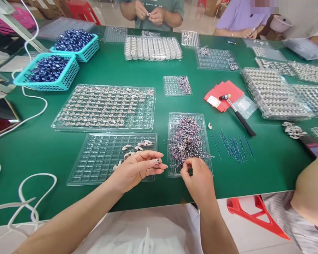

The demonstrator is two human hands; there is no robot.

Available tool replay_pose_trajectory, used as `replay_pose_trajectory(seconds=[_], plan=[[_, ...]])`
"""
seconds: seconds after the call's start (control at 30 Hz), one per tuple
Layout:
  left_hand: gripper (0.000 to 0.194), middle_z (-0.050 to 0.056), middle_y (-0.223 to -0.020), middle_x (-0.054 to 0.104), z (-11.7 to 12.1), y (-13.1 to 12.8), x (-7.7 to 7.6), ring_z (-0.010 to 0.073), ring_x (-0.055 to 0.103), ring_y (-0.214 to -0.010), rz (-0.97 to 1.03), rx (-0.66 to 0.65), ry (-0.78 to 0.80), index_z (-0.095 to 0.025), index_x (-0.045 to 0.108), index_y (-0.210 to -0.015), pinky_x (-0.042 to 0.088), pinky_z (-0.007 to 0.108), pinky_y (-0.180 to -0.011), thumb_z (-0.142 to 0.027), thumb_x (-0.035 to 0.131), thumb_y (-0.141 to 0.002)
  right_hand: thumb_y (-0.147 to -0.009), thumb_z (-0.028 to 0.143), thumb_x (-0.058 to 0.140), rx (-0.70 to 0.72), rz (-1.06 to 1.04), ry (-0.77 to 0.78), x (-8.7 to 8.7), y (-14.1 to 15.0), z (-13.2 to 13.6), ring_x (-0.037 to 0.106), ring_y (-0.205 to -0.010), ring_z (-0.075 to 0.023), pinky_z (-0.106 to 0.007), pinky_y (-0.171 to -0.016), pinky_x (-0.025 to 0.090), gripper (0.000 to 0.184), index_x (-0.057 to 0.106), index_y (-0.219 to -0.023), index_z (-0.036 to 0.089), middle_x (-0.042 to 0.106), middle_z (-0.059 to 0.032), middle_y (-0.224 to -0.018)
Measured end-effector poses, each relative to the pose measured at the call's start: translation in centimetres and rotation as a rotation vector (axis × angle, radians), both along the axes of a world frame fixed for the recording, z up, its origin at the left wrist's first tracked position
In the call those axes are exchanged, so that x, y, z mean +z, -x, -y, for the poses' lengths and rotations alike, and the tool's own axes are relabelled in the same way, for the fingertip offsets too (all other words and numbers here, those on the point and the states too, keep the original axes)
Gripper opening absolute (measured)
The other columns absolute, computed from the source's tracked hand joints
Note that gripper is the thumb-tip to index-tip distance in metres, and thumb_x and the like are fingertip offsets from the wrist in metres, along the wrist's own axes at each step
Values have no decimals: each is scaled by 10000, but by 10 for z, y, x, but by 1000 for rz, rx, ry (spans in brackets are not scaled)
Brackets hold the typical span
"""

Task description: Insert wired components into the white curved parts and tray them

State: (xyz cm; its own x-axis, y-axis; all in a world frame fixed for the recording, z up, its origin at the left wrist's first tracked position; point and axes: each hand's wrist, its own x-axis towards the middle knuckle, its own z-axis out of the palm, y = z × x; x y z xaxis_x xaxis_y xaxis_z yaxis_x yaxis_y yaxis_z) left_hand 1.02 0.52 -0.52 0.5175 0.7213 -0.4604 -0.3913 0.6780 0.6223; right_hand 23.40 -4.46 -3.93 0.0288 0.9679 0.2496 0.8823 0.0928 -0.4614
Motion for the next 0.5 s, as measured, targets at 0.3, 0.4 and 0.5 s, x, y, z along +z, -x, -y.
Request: replay_pose_trajectory(seconds=[0.3, 0.4, 0.5], plan=[[213, 53, -859, 730, -1, 1, 0, 203, 752, -906, 20, -40, 93, -131, 670, -924, 591, 263, -804, -219, 808, -788, -889, 260, 585, 51, -127, 65, 8, -9, 6, 637, -723, -155, -277, -674, 490, 65, 633, -927, 240, 697, -5, -866], [225, 58, -860, 724, -2, 1, 0, 205, 751, -914, 19, -50, 99, -124, 655, -929, 591, 262, -809, -223, 806, -794, -884, 279, 595, 41, -138, 106, 14, -16, 10, 624, -691, -152, -268, -642, 492, 112, 647, -977, 244, 693, -5, -857], [231, 53, -855, 712, -2, 1, 0, 196, 750, -905, 23, -59, 86, -119, 644, -913, 591, 252, -809, -229, 808, -793, -886, 280, 599, -26, -147, 101, 19, -18, 15, 618, -690, -148, -264, -639, 496, 144, 659, -1012, 245, 685, -10, -875]])
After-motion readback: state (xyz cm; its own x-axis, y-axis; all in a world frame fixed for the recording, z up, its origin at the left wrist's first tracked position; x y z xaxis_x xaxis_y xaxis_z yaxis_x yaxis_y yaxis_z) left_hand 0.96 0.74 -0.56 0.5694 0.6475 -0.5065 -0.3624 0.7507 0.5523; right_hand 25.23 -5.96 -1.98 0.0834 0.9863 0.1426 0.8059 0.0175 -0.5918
